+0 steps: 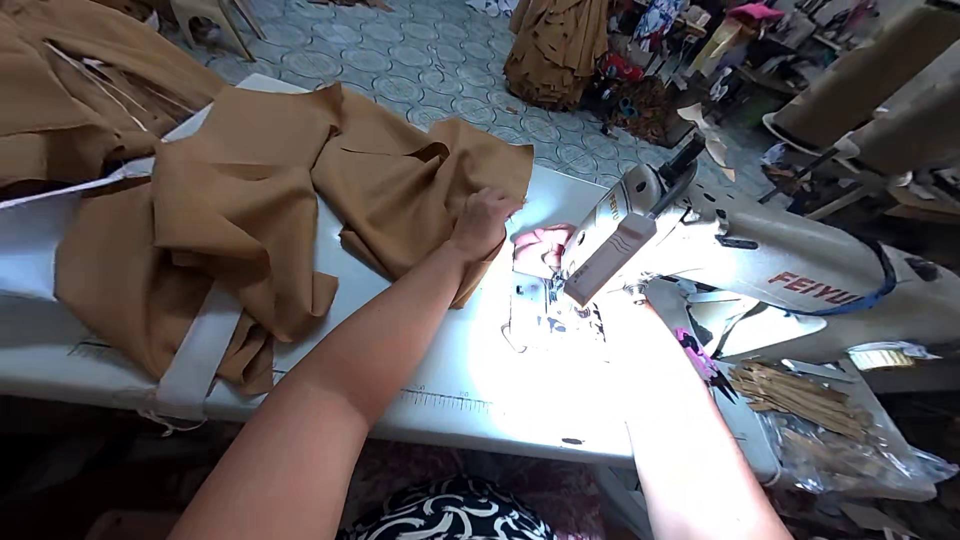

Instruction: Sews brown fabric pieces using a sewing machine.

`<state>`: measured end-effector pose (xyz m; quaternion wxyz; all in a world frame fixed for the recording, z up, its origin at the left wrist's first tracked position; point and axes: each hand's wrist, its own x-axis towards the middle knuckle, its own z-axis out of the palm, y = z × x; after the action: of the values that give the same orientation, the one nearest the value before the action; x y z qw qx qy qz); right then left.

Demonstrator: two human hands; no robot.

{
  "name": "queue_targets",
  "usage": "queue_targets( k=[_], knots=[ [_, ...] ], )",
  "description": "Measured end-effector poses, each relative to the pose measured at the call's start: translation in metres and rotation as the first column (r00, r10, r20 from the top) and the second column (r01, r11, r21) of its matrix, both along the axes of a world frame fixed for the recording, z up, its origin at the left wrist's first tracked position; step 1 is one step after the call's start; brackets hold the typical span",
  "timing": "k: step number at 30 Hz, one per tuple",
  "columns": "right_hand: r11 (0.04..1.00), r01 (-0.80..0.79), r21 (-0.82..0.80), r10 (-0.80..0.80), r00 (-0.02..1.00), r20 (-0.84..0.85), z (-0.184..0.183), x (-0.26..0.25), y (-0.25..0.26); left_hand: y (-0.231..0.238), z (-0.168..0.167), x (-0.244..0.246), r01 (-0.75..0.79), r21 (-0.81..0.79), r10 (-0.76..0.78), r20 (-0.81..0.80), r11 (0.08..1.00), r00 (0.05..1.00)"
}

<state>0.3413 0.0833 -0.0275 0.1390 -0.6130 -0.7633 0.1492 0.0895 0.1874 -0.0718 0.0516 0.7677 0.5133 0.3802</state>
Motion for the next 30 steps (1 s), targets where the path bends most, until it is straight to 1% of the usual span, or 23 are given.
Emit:
queue_targets(
  k=[3,6,7,8,9,10,11,12,13,14,15,16,17,18,19,21,22,23,25,26,28,29,30],
  knots=[
    [0.987,0.143,-0.069,-0.157,0.943,-0.292,-0.002,0.001,0.005,-0.011,0.0,0.007,0.077,-0.066,-0.083,-0.094,0.995,0.992],
    [0.98,0.136,-0.146,-0.197,0.765,-0.613,-0.015,0.017,0.038,-0.035,-0.001,0.021,0.17,-0.092,-0.186,-0.203,0.981,0.961],
    [0.96,0.119,-0.255,-0.262,0.708,-0.656,-0.009,0.015,0.045,-0.039,-0.003,0.025,0.226,-0.102,-0.242,-0.188,0.969,0.952],
    [0.922,0.032,-0.385,-0.303,0.679,-0.668,-0.004,0.014,0.056,-0.038,-0.008,0.027,0.293,-0.087,-0.303,-0.145,0.952,0.942],
    [0.869,-0.124,-0.479,-0.294,0.649,-0.701,-0.01,0.019,0.071,-0.031,-0.012,0.028,0.368,-0.047,-0.371,-0.068,0.929,0.926],
    [0.813,-0.251,-0.526,-0.281,0.622,-0.731,-0.017,0.025,0.081,-0.029,-0.013,0.026,0.408,-0.005,-0.408,-0.012,0.913,0.913],
    [0.8,-0.279,-0.531,-0.276,0.615,-0.739,-0.022,0.031,0.082,-0.032,-0.014,0.021,0.429,0.028,-0.43,0.019,0.903,0.903],
    [0.83,-0.231,-0.508,-0.251,0.658,-0.71,-0.025,0.034,0.078,-0.038,-0.015,0.012,0.458,0.055,-0.461,0.05,0.887,0.886],
    [0.893,-0.138,-0.428,-0.183,0.757,-0.627,-0.028,0.032,0.068,-0.049,-0.015,0.002,0.484,0.036,-0.485,0.053,0.874,0.873],
    [0.959,-0.067,-0.275,-0.073,0.88,-0.47,-0.03,0.027,0.056,-0.063,-0.012,-0.01,0.506,-0.012,-0.505,0.037,0.863,0.862],
    [0.988,-0.071,-0.139,0.027,0.955,-0.296,-0.024,0.017,0.039,-0.08,-0.008,-0.021,0.53,-0.075,-0.529,0.024,0.845,0.848],
    [0.99,-0.141,-0.003,0.138,0.974,-0.182,-0.022,0.006,0.017,-0.099,-0.006,-0.03,0.561,-0.125,-0.564,0.014,0.819,0.826],
    [0.958,-0.238,0.162,0.258,0.959,-0.118,-0.026,-0.004,-0.003,-0.118,-0.006,-0.038,0.598,-0.155,-0.605,0.006,0.786,0.796],
    [0.887,-0.329,0.325,0.377,0.921,-0.095,-0.033,-0.014,-0.013,-0.135,-0.007,-0.044,0.634,-0.176,-0.644,0.004,0.753,0.765],
    [0.803,-0.423,0.42,0.497,0.864,-0.08,-0.039,-0.023,-0.015,-0.151,-0.007,-0.049,0.662,-0.185,-0.672,0.01,0.726,0.74],
    [0.665,-0.594,0.453,0.684,0.727,-0.052,-0.052,-0.04,0.001,-0.179,0.001,-0.06,0.653,-0.271,-0.666,0.057,0.707,0.744],
    [0.662,-0.643,0.385,0.709,0.704,-0.044,-0.055,-0.048,0.007,-0.19,0.008,-0.066,0.604,-0.312,-0.618,0.064,0.734,0.784],
    [0.697,-0.658,0.284,0.695,0.718,-0.041,-0.058,-0.053,0.009,-0.199,0.019,-0.071,0.505,-0.363,-0.533,0.029,0.783,0.846],
    [0.795,-0.596,0.11,0.599,0.801,0.005,-0.064,-0.063,0.002,-0.21,0.043,-0.075,0.14,-0.51,-0.249,-0.151,0.849,0.957],
    [0.845,-0.528,0.084,0.528,0.849,0.023,-0.064,-0.069,-0.011,-0.21,0.055,-0.075,-0.079,-0.565,-0.087,-0.261,0.822,0.961],
    [0.934,-0.355,-0.036,0.352,0.934,-0.063,-0.062,-0.084,-0.054,-0.201,0.07,-0.066,-0.446,-0.596,0.183,-0.45,0.668,0.874],
    [0.944,-0.321,-0.073,0.318,0.947,-0.056,-0.058,-0.089,-0.079,-0.193,0.075,-0.056,-0.561,-0.584,0.231,-0.543,0.587,0.807],
    [0.94,-0.338,-0.039,0.339,0.94,0.043,-0.054,-0.091,-0.102,-0.184,0.08,-0.043,-0.619,-0.581,0.234,-0.601,0.528,0.764]
  ],
)
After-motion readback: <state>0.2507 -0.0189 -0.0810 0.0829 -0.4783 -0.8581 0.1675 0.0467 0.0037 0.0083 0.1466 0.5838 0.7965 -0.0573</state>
